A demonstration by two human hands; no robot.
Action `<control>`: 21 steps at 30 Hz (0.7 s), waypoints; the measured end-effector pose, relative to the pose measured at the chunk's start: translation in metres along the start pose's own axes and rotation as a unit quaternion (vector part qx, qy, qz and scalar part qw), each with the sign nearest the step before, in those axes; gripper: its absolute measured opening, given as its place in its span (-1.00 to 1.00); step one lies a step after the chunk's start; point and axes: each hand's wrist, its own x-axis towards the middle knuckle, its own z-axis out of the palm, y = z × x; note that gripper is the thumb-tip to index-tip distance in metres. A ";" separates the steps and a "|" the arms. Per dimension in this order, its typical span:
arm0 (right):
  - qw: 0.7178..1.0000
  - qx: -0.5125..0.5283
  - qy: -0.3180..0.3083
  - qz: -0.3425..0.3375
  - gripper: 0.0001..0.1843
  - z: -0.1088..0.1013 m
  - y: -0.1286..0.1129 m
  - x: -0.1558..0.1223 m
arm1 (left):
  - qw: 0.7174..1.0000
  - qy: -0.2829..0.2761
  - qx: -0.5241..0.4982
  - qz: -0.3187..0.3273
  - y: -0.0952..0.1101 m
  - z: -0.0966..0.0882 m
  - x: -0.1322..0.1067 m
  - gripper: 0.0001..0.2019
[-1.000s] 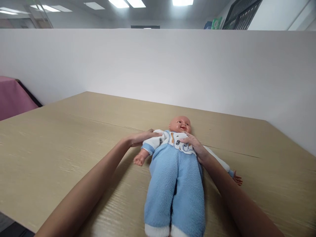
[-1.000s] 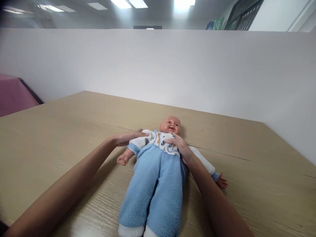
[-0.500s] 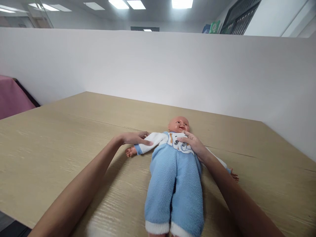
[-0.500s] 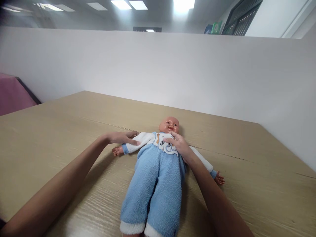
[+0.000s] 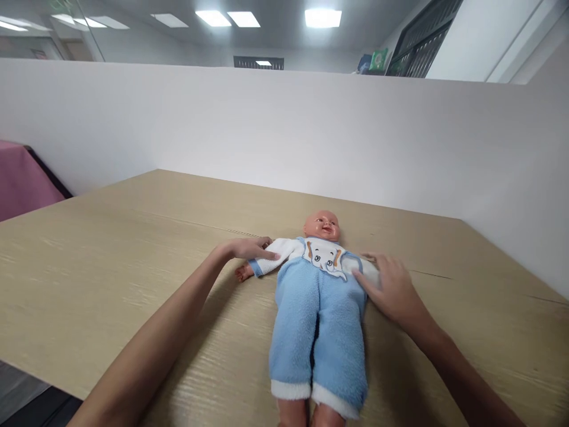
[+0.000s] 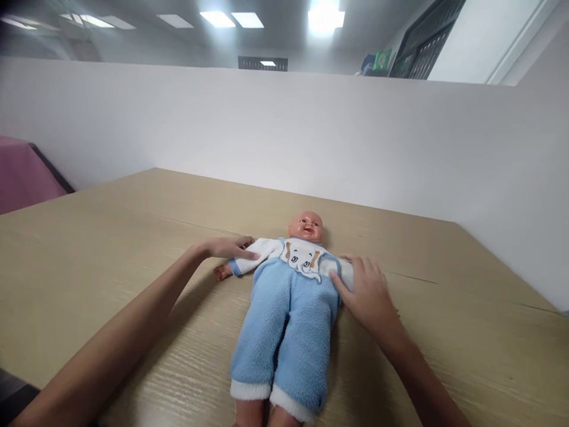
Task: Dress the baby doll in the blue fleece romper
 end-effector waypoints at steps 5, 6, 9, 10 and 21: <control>0.999 0.000 -0.011 0.041 -0.27 -0.006 0.073 -0.069 | 0.997 0.072 0.014 -0.021 0.006 0.007 -0.006 -0.18; 0.999 0.014 -0.010 0.044 -0.25 -0.006 0.082 -0.080 | 0.994 0.110 0.027 -0.001 0.011 0.012 -0.010 -0.25; 0.997 0.053 -0.007 0.053 -0.28 -0.001 0.095 -0.099 | 0.952 0.277 0.052 0.118 0.033 0.041 -0.026 -0.52; 0.996 0.062 -0.007 0.057 -0.31 0.000 0.095 -0.101 | 0.933 0.323 0.042 0.154 0.041 0.053 -0.032 -0.59; 0.981 0.167 0.003 0.099 -0.37 -0.001 0.060 -0.094 | 0.948 0.281 -0.076 0.129 0.046 0.107 -0.035 -0.64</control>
